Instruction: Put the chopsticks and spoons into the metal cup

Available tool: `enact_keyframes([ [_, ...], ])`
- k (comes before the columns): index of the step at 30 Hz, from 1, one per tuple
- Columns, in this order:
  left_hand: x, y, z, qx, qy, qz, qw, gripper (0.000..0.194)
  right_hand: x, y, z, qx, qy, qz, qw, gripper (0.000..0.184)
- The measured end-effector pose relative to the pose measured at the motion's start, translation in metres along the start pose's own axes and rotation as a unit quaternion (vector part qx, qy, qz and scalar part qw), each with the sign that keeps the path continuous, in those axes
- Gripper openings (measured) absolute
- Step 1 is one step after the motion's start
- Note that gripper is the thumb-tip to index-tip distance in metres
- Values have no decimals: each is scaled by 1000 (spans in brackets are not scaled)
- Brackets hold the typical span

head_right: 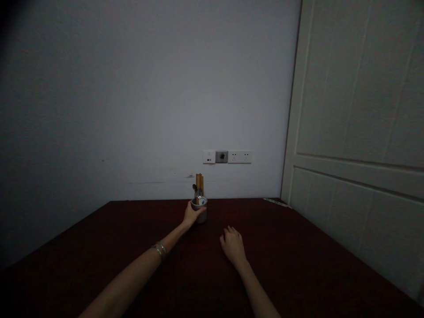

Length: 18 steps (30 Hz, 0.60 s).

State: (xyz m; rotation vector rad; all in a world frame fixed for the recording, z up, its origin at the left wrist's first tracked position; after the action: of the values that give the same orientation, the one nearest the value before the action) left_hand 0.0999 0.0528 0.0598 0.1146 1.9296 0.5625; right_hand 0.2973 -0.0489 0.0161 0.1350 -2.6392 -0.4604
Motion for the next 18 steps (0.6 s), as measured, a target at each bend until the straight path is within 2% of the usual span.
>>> enact_keyframes([
  [12, 0, -2, -5, -5, -35, 7, 999, 61, 3, -2, -4, -4, -8, -13, 1000, 45],
  [15, 0, -3, -15, -3, -44, 5, 999, 60, 3, -3, -3, -7, -10, -17, 1000, 44],
  [18, 0, -4, -34, -6, -59, -11, 998, 59, 1, -2, 0, -9, -8, -21, 1000, 43],
])
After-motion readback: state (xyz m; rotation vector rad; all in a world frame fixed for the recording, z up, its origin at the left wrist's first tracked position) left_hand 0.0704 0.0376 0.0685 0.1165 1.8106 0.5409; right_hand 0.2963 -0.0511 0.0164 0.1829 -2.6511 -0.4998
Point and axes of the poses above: each hand's wrist, its own y-axis towards the middle knuckle, its own z-axis out of the palm, x = y × z, the point moved 8 cm from there along y, towards the middle knuckle, and after that the axes turned 11 degrees about y, right-handed, at the moved point
